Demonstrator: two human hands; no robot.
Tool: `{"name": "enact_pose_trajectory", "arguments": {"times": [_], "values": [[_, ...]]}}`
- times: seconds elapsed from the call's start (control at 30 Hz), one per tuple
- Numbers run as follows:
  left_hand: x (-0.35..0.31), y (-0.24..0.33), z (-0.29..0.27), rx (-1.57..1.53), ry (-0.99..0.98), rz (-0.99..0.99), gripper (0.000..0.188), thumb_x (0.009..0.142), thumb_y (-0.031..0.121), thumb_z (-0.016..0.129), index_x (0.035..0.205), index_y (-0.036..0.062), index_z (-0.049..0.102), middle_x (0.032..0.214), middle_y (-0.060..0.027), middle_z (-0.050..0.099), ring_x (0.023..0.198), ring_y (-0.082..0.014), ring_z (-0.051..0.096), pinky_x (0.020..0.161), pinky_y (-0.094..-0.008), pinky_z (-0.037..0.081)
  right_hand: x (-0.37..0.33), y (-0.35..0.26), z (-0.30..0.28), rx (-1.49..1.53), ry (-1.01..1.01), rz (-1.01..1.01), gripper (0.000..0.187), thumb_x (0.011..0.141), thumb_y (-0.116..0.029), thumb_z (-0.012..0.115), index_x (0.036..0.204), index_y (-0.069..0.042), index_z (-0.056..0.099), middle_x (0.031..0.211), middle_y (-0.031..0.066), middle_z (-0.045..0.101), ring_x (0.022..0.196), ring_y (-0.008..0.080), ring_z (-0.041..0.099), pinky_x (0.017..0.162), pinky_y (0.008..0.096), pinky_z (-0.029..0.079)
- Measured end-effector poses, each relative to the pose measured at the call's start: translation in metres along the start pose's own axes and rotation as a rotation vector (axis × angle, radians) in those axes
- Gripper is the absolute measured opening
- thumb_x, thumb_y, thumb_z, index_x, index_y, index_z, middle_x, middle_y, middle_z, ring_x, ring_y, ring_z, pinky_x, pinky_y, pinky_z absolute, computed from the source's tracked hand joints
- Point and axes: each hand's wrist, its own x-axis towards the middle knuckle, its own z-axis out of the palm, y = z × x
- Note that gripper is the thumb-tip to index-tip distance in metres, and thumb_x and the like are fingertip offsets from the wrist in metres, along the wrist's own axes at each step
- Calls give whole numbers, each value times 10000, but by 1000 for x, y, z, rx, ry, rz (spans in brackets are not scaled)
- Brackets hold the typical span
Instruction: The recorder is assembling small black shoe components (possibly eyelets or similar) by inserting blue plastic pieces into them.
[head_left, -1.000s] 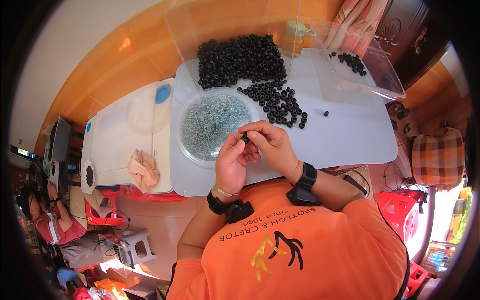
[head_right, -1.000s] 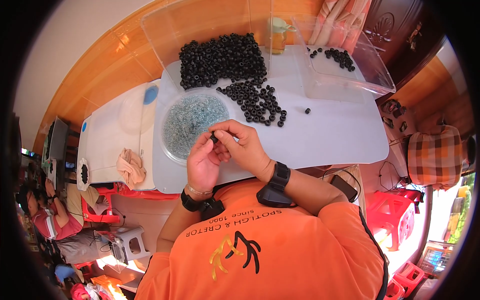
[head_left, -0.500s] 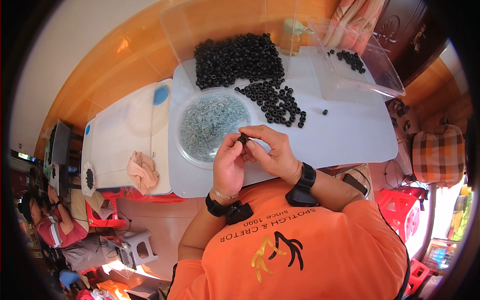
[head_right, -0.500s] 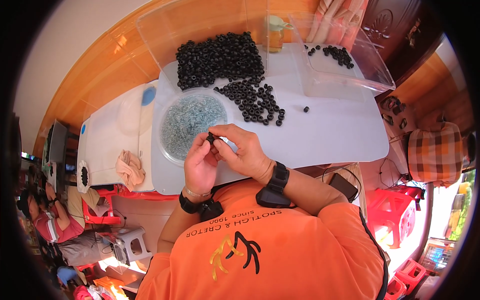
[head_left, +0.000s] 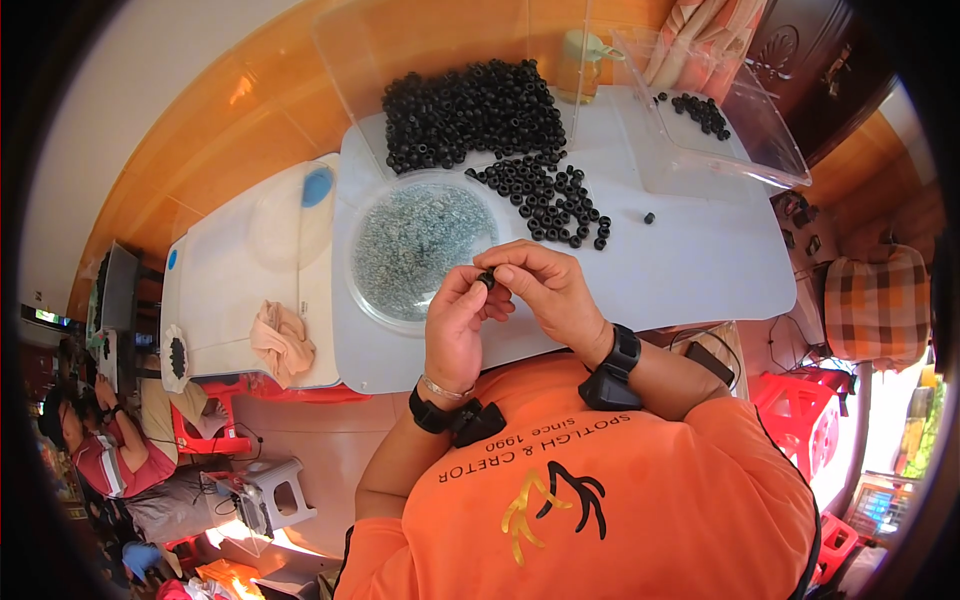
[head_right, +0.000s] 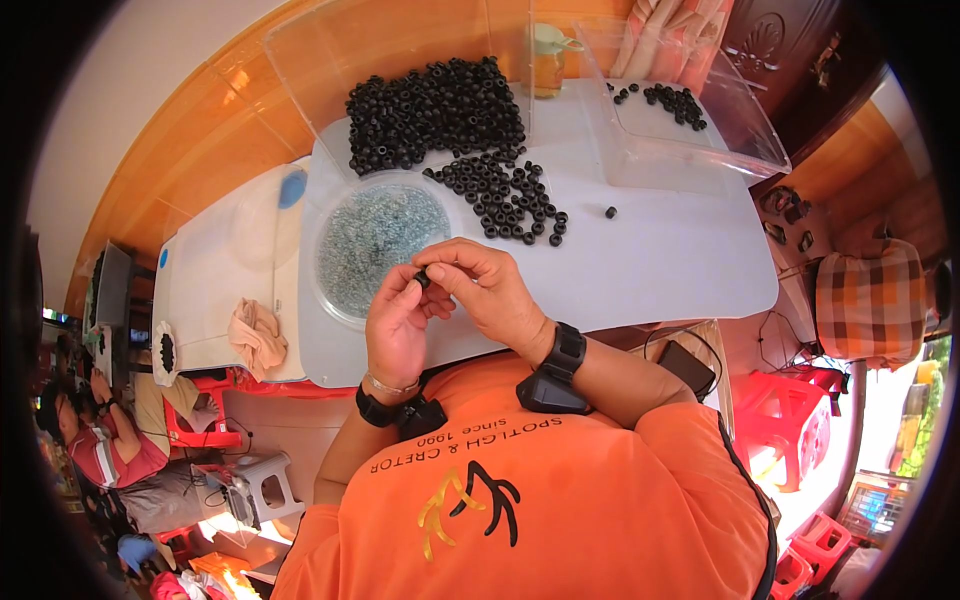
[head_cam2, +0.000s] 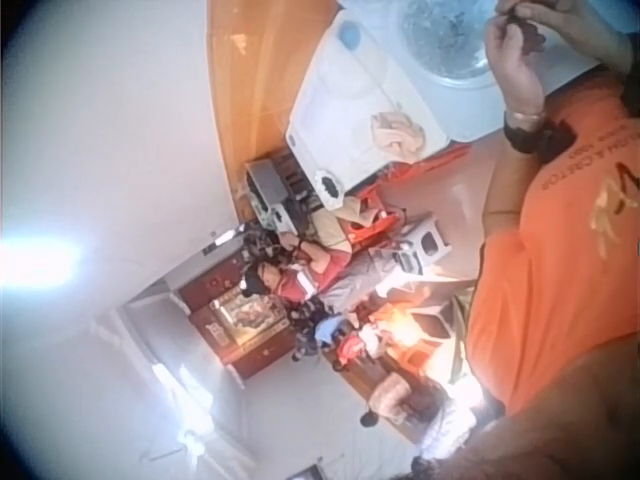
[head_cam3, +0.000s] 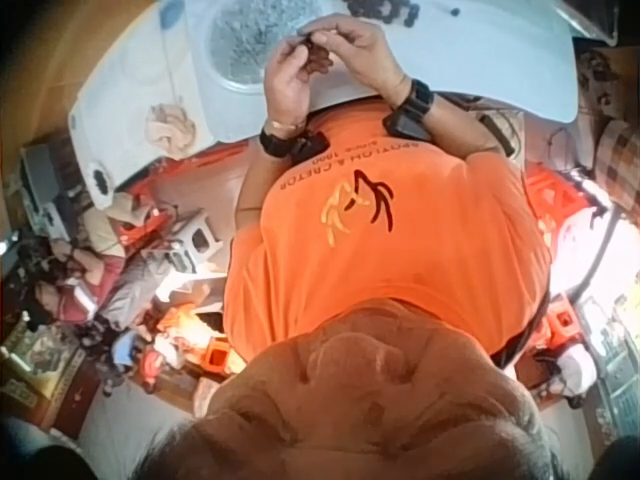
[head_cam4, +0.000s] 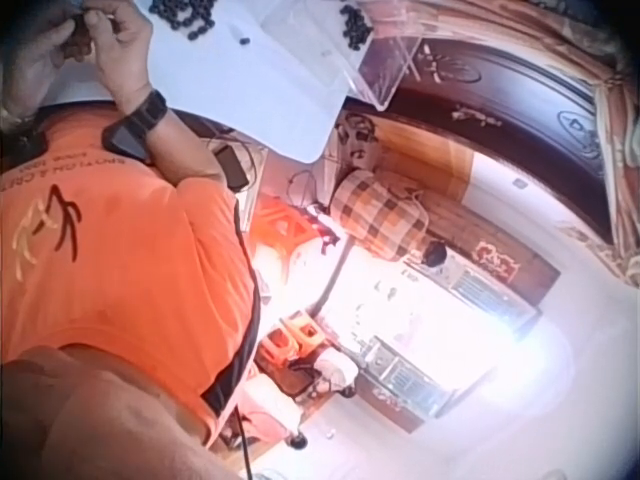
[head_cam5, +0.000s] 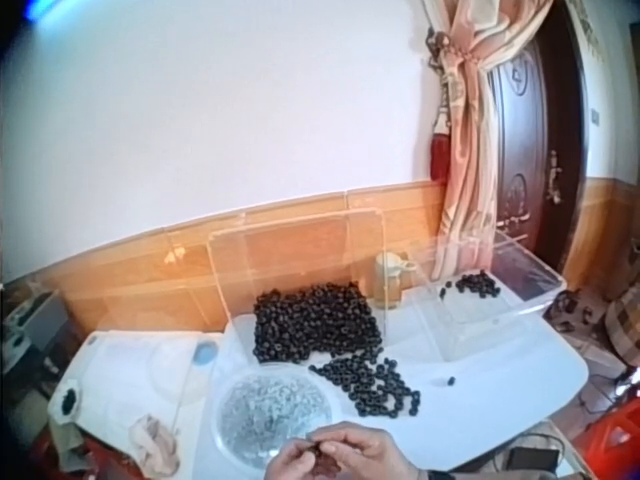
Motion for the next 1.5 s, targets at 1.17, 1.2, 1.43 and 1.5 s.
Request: {"name": "enact_pose_trajectory", "arguments": {"times": [1.17, 1.2, 1.43, 1.5], "values": [[4, -6, 5, -143, -20, -72, 251, 1039, 212, 440, 1182, 27, 530, 1110, -76, 609, 1027, -167, 584, 909, -329, 447, 2, 6, -5, -767, 77, -447, 350, 785, -55, 777, 1119, -32, 672, 988, 120, 710, 780, 225, 688, 650, 311, 578], [3, -8, 4, -136, -15, -69, 250, 1042, 211, 438, 1183, 26, 530, 1106, -74, 608, 1022, -166, 584, 905, -329, 449, 3, 6, -5, -781, 73, -467, 346, 786, -55, 775, 1115, -30, 673, 988, 122, 712, 781, 230, 689, 650, 313, 577], [1, -17, 4, -105, 22, -67, 240, 1043, 209, 436, 1152, 27, 547, 1076, -48, 596, 1004, -146, 569, 892, -302, 438, 2, 2, -7, -847, 30, -535, 316, 764, -43, 747, 1067, -22, 663, 951, 124, 704, 815, 279, 687, 687, 352, 572], [0, -17, 7, -106, 56, -62, 234, 1042, 204, 430, 1141, 31, 552, 1078, -42, 594, 1009, -133, 562, 892, -293, 433, 2, -1, -7, -917, 7, -554, 313, 757, -38, 731, 1061, -27, 657, 946, 123, 698, 829, 299, 683, 712, 366, 571]]}}
